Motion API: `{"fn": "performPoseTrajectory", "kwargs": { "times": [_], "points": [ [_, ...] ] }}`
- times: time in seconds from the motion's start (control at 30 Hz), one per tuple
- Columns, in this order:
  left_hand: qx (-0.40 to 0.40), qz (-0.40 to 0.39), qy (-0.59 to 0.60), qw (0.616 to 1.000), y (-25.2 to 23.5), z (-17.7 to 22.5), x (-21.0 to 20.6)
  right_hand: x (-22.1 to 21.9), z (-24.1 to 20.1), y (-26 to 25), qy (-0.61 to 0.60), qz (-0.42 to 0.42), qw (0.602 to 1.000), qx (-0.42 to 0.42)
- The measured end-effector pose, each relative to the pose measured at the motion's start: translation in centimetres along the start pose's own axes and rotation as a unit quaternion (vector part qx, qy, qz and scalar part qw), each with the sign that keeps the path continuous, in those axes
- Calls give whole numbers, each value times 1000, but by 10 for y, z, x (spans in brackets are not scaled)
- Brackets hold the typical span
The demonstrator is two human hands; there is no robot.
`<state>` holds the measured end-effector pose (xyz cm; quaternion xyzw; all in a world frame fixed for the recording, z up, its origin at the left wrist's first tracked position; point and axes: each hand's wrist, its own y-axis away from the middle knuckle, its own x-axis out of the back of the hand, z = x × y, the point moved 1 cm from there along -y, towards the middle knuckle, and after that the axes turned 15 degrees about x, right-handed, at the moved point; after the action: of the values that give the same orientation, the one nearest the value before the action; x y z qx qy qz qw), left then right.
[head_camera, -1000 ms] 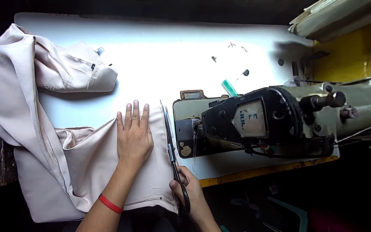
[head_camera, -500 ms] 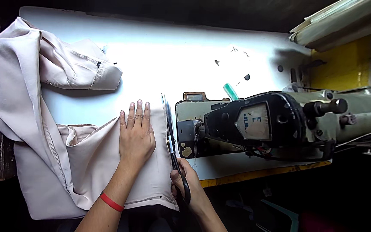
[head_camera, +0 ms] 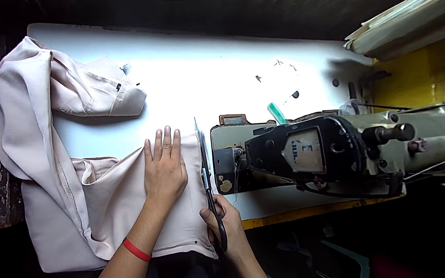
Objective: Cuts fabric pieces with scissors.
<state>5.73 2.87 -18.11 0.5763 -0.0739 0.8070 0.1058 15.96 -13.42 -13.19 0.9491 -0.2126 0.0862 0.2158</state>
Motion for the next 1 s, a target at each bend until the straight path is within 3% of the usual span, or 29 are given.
{"fn": "performPoseTrajectory", "kwargs": {
  "times": [0.37,0.7,1.0],
  "points": [
    [12,-8,-4,1000,0,1,0,2,1,1,-5,-1,1000,5],
    [15,-1,18,1000,1,1,0,19,-9,-12,46,-119,991,-42],
    [13,0,23,1000,1,1,0,11,-11,-18,68,-56,996,-18]
  ]
}}
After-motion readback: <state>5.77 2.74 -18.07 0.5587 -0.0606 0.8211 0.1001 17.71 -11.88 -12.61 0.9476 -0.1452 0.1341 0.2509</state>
